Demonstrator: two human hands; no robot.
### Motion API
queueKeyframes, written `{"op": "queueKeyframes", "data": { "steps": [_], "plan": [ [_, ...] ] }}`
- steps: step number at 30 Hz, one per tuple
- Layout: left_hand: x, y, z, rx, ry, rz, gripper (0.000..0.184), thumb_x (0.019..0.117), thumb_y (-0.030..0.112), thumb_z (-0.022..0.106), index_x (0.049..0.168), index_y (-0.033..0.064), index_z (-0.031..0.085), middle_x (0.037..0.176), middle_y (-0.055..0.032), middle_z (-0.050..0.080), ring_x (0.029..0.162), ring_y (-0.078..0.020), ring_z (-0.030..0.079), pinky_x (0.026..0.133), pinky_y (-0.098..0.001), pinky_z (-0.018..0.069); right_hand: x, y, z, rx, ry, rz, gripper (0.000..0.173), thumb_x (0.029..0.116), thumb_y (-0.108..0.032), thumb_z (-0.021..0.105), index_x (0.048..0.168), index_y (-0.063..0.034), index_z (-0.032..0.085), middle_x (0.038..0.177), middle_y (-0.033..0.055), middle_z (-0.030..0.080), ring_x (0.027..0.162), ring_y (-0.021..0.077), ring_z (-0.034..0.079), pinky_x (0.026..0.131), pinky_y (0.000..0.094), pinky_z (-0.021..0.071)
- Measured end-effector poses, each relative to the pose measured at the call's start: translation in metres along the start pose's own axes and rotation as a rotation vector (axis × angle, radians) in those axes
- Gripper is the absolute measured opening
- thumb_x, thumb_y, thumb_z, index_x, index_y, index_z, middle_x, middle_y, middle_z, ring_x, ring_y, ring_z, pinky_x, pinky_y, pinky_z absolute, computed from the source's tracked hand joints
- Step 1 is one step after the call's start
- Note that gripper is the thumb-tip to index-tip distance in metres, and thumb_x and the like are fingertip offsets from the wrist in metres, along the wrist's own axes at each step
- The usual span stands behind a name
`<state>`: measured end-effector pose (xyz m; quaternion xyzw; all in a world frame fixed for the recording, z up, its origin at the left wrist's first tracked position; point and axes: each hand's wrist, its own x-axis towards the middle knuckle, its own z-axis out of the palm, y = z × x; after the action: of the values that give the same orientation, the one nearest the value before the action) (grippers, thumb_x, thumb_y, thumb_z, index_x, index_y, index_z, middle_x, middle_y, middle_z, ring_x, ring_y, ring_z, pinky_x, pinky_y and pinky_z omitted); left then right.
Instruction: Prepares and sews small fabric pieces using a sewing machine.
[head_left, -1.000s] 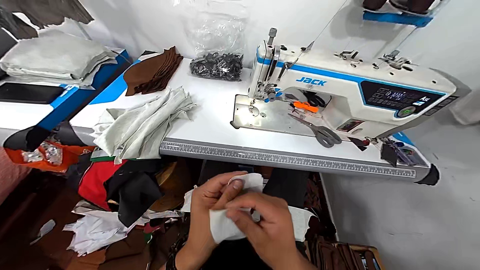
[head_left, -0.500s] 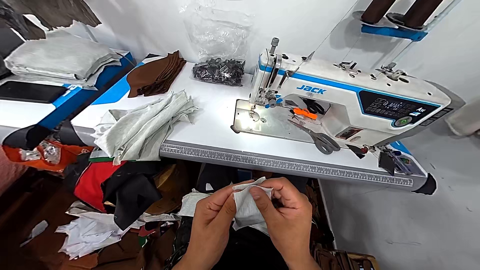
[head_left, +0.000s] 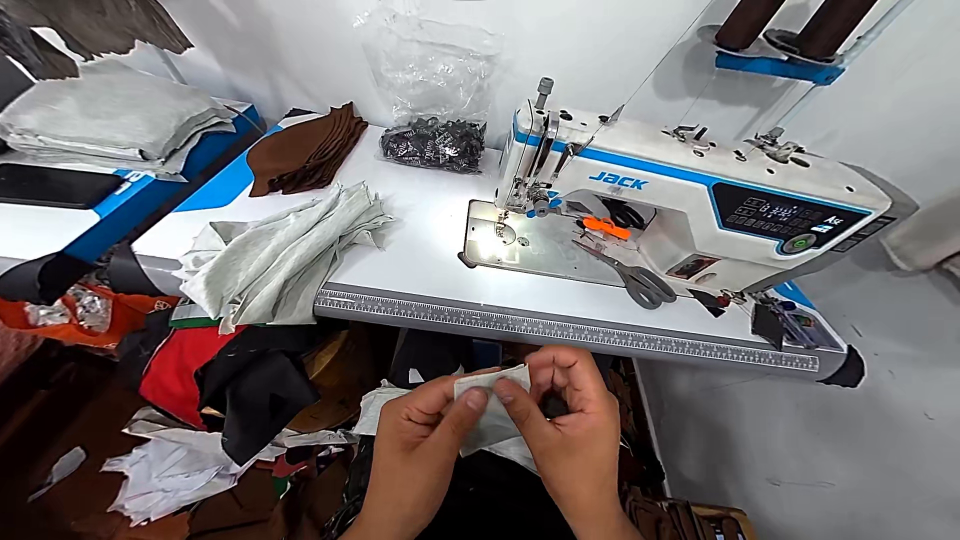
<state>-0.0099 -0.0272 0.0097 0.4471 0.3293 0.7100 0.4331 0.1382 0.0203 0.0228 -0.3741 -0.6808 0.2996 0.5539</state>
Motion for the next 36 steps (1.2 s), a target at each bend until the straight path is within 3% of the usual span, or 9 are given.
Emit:
{"op": "queueKeyframes", "data": {
  "steps": [3,5,7,12,16,20,25,29,36],
  "plan": [
    [0.004,0.002,-0.003,0.046,0.043,-0.041,0.02,0.1003,0.02,0.066,0.1,0.0037,0.077,0.092,-0.0088,0.076,0.082,-0.0125,0.074,0.078,-0.0283,0.0627,0.009,0.006,-0.015,0.143,-0.25,0.167,0.055,0.0879,-0.051,0.077,0.127,-0.0133,0.066,0.094,-0.0001,0.068,0.08,0.01,0.066,0.065,0.0231,0.0566],
    [0.006,0.003,-0.005,0.075,0.038,-0.04,0.019,0.1002,0.02,0.066,0.101,0.0043,0.077,0.092,-0.0088,0.076,0.082,-0.0124,0.073,0.077,-0.0274,0.0622,0.018,0.009,-0.022,0.249,-0.39,0.22,0.049,0.0872,-0.046,0.079,0.123,-0.0138,0.072,0.102,0.0022,0.07,0.086,0.0114,0.067,0.071,0.0248,0.0581],
    [0.007,0.002,-0.004,0.091,0.035,-0.027,0.017,0.0997,0.019,0.067,0.103,0.0048,0.076,0.089,-0.0079,0.074,0.078,-0.0115,0.072,0.074,-0.0259,0.0618,0.023,0.008,-0.021,0.27,-0.408,0.181,0.03,0.0897,-0.032,0.08,0.112,-0.0117,0.077,0.096,0.0026,0.071,0.08,0.0105,0.067,0.067,0.0237,0.0582],
    [0.008,-0.002,-0.004,0.096,0.065,0.037,0.012,0.0957,0.014,0.072,0.105,0.0063,0.072,0.081,-0.0047,0.073,0.07,-0.007,0.07,0.068,-0.0212,0.0597,0.022,0.008,-0.013,0.279,-0.276,0.068,0.01,0.0916,-0.017,0.078,0.097,-0.0088,0.08,0.094,0.0052,0.072,0.079,0.0123,0.067,0.066,0.0235,0.0583],
    [0.008,-0.005,-0.009,0.157,0.082,0.064,0.011,0.0936,0.013,0.074,0.102,0.0058,0.075,0.083,-0.0058,0.075,0.071,-0.0094,0.071,0.068,-0.0233,0.0613,0.016,0.011,-0.009,0.173,-0.155,-0.026,0.009,0.0924,-0.015,0.077,0.098,-0.0085,0.079,0.091,0.0027,0.073,0.076,0.0097,0.068,0.065,0.0218,0.0589],
    [0.009,-0.006,-0.011,0.213,0.102,0.104,0.01,0.0939,0.014,0.074,0.101,0.0079,0.077,0.085,-0.0044,0.075,0.071,-0.0087,0.071,0.068,-0.0221,0.0609,0.01,0.013,-0.007,0.179,-0.194,0.013,0.022,0.0896,-0.021,0.081,0.108,-0.009,0.078,0.091,0.0019,0.072,0.076,0.0094,0.067,0.067,0.0234,0.0595],
    [0.01,-0.007,-0.011,0.208,0.119,0.104,0.011,0.094,0.014,0.074,0.1,0.0066,0.078,0.084,-0.0048,0.076,0.071,-0.0077,0.071,0.068,-0.0212,0.0603,0.009,0.018,-0.001,0.289,-0.159,0.097,0.011,0.0923,-0.016,0.077,0.097,-0.0061,0.077,0.085,0.0031,0.071,0.072,0.0075,0.065,0.065,0.0206,0.0567],
    [0.01,-0.012,-0.01,0.204,0.152,0.097,0.01,0.0952,0.015,0.072,0.096,0.0067,0.078,0.082,-0.0028,0.074,0.068,-0.0073,0.069,0.066,-0.0222,0.0605,0.007,0.019,0.008,0.188,-0.02,0.061,0.01,0.0875,-0.013,0.08,0.09,-0.0057,0.074,0.078,0.0023,0.07,0.066,0.008,0.065,0.061,0.0212,0.0572],
    [0.011,-0.02,-0.006,0.31,0.128,0.216,0.011,0.0943,0.013,0.073,0.099,0.0055,0.08,0.102,-0.0085,0.076,0.089,-0.0157,0.074,0.076,-0.0255,0.0635,0.001,0.019,0.023,-0.221,0.157,-0.222,0.004,0.0795,-0.009,0.078,0.083,-0.007,0.076,0.078,-0.0019,0.07,0.067,0.0036,0.065,0.057,0.0179,0.0561]
  ]
}}
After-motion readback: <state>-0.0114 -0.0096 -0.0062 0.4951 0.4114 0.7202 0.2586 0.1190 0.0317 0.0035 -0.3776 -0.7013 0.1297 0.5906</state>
